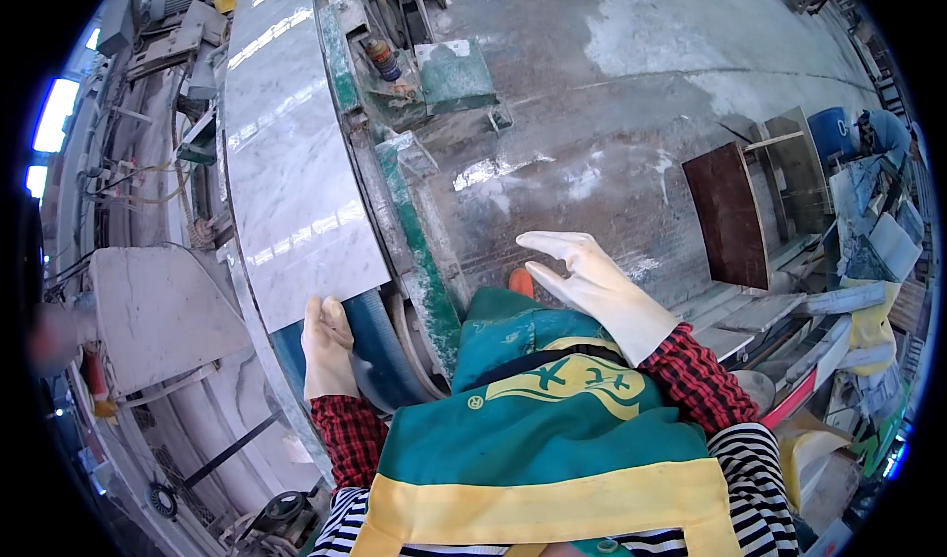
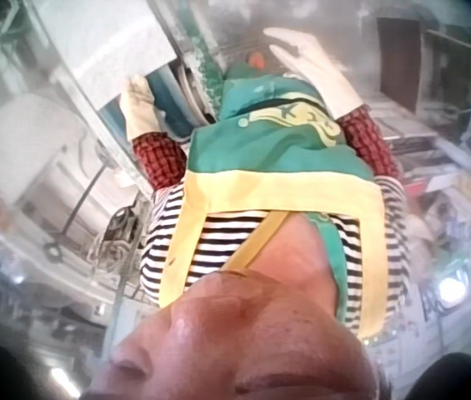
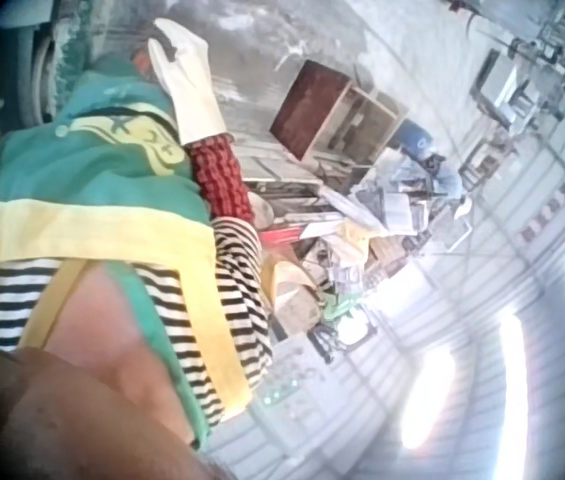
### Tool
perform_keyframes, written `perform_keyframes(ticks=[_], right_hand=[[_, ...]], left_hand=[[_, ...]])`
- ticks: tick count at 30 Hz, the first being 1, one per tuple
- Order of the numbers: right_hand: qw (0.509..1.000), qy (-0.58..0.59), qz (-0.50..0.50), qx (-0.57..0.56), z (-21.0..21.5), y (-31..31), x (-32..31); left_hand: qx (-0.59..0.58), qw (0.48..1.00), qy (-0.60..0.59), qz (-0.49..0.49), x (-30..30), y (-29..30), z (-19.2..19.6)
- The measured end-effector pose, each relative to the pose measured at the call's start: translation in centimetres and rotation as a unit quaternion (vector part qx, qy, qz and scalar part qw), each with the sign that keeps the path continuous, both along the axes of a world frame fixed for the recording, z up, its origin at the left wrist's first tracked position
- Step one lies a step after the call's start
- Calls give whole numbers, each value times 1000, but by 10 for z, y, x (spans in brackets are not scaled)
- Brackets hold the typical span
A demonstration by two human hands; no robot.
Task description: The person operates a grinding machine to polish the edges of rectangular metal sheets. They repeatedly pick up a sheet, press it against the rotating wheel, and place it back on the conveyor belt. The process is continuous and repetitive.
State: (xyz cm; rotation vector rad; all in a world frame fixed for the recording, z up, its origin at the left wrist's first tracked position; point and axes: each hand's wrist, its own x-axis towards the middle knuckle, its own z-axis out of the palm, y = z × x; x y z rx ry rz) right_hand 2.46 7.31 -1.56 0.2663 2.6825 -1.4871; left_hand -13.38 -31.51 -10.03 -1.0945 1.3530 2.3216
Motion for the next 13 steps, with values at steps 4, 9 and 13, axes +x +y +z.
perform_keyframes(ticks=[4, 9, 13], right_hand=[[991, 20, 10, 135, -1, 41, 30], [958, -57, -197, 201, -34, 159, 147], [879, -110, -369, 281, -57, 242, 299]], left_hand=[[-50, 998, 23, -11, 18, 27, 28], [-218, 960, 123, -126, 52, 16, 60], [-288, 914, 167, -231, 38, 9, 26]])
